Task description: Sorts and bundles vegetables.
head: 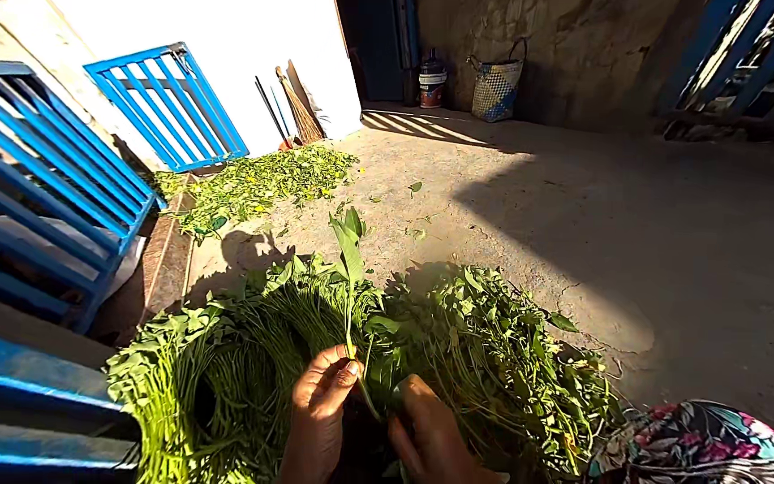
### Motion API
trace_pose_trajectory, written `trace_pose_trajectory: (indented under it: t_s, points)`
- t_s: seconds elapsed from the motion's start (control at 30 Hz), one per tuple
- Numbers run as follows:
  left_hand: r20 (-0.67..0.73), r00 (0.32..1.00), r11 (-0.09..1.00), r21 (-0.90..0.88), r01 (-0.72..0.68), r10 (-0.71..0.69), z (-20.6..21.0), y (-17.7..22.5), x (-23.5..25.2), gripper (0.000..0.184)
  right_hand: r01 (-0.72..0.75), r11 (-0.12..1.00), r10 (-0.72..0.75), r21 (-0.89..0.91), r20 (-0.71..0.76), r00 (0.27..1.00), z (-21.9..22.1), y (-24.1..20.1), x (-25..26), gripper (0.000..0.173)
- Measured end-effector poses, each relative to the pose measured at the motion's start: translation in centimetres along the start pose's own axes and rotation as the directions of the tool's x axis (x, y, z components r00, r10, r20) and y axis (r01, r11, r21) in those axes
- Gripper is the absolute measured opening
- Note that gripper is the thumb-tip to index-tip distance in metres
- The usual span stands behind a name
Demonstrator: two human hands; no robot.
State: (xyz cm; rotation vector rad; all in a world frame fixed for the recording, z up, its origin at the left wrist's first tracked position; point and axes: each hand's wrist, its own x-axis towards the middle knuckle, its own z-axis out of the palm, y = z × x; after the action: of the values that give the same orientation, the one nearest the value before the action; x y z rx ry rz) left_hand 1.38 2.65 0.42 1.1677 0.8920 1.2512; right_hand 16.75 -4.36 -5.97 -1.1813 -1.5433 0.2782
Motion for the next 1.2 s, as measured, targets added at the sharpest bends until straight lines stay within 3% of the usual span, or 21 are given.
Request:
trace_pose_trajectory:
  t_s: [0.07, 0.13, 0.17, 0.2, 0.23, 0.27, 0.3, 0.37, 0.4, 0.43, 0.5, 0.57, 0.67, 0.73, 0.87, 0.93, 1.07, 1.2]
  points:
    - [-0.092, 0.996, 0.998, 0.049, 0.024, -0.02, -0.3, 0.3, 0.2, 0.024, 0.149, 0.984, -0.13, -0.101, 0.173, 0.976, -0.5, 0.1, -1.0, 0.013]
    - [-0.17, 0.985, 0.984, 0.17, 0.049, -0.02, -0.9, 0.4, 0.5, 0.019, 0.197, 0.958, -0.099, -0.207, 0.407, 0.908, -2.0, -0.5, -2.2, 0.009]
    - [-0.185, 0.982, 0.968, 0.243, 0.066, -0.02, -1.2, 0.4, 0.6, 0.018, 0.171, 0.949, 0.003, -0.263, 0.552, 0.834, -3.1, -1.1, -2.3, 0.011]
    - [-0.183, 0.983, 0.948, 0.306, 0.082, -0.026, -1.5, 0.4, 0.5, 0.017, 0.116, 0.942, 0.147, -0.316, 0.696, 0.703, -4.4, -1.8, -1.8, 0.018]
    - [-0.17, 0.985, 0.932, 0.351, 0.094, -0.035, -1.6, 0.4, 0.4, 0.016, 0.071, 0.928, 0.267, -0.366, 0.785, 0.56, -5.5, -2.5, -0.9, 0.028]
    - [-0.151, 0.987, 0.922, 0.373, 0.101, -0.047, -1.7, 0.4, 0.3, 0.015, 0.053, 0.917, 0.319, -0.396, 0.806, 0.499, -6.2, -2.8, -0.1, 0.039]
    - [-0.125, 0.99, 0.917, 0.386, 0.104, -0.06, -1.6, 0.4, 0.3, 0.015, 0.041, 0.916, 0.308, -0.399, 0.765, 0.565, -6.5, -3.0, 0.4, 0.045]
    - [-0.074, 0.994, 0.914, 0.391, 0.108, -0.086, -1.4, 0.2, 0.1, 0.015, 0.036, 0.937, 0.155, -0.347, 0.507, 0.848, -5.7, -2.7, 0.9, 0.039]
    - [-0.047, 0.994, 0.919, 0.379, 0.112, -0.102, -1.2, 0.1, 0.0, 0.016, 0.031, 0.959, 0.078, -0.283, 0.368, 0.926, -4.6, -2.4, 1.4, 0.035]
    - [-0.025, 0.993, 0.925, 0.361, 0.117, -0.116, -1.0, 0.0, -0.2, 0.017, -0.005, 0.985, 0.058, -0.174, 0.297, 0.953, -3.5, -2.2, 2.1, 0.044]
    - [-0.004, 0.991, 0.939, 0.318, 0.129, -0.135, -0.3, -0.1, -0.3, 0.017, -0.166, 0.985, 0.145, 0.046, 0.3, 0.943, -1.4, -1.8, 3.0, 0.063]
    - [-0.01, 0.991, 0.946, 0.297, 0.129, -0.132, 0.0, -0.2, -0.3, 0.015, -0.25, 0.957, 0.206, 0.149, 0.26, 0.943, 0.4, -1.3, 2.8, 0.056]
    - [-0.063, 0.995, 0.945, 0.316, 0.088, -0.072, 0.1, -0.4, -0.4, 0.014, -0.29, 0.951, 0.271, 0.105, 0.163, 0.949, 1.7, -1.0, 2.2, 0.034]
    - [-0.08, 0.995, 0.942, 0.325, 0.088, -0.065, 0.0, -0.4, -0.4, 0.015, -0.307, 0.951, 0.297, 0.037, 0.164, 0.941, 1.9, -1.0, 1.9, 0.032]
    - [-0.09, 0.976, 0.933, 0.286, 0.217, -0.2, 0.3, -0.3, -0.5, 0.015, -0.321, 0.947, 0.321, -0.036, 0.212, 0.923, 2.3, -1.1, 1.0, 0.036]
    - [-0.172, 0.968, 0.941, 0.254, 0.221, -0.181, 0.3, -0.3, -0.5, 0.01, -0.261, 0.96, 0.277, -0.096, 0.243, 0.93, 2.1, -0.8, 0.1, 0.035]
    - [-0.398, 0.915, 0.974, 0.173, 0.145, -0.066, -0.6, 0.7, 0.1, 0.008, 0.065, 0.944, 0.013, -0.323, 0.236, 0.972, -0.2, 1.4, -3.8, 0.026]
    - [-0.346, 0.937, 0.97, 0.21, 0.122, -0.042, -0.1, -0.3, -1.1, 0.007, 0.16, 0.919, -0.056, -0.36, 0.283, 0.957, -3.6, 3.4, -6.6, 0.025]
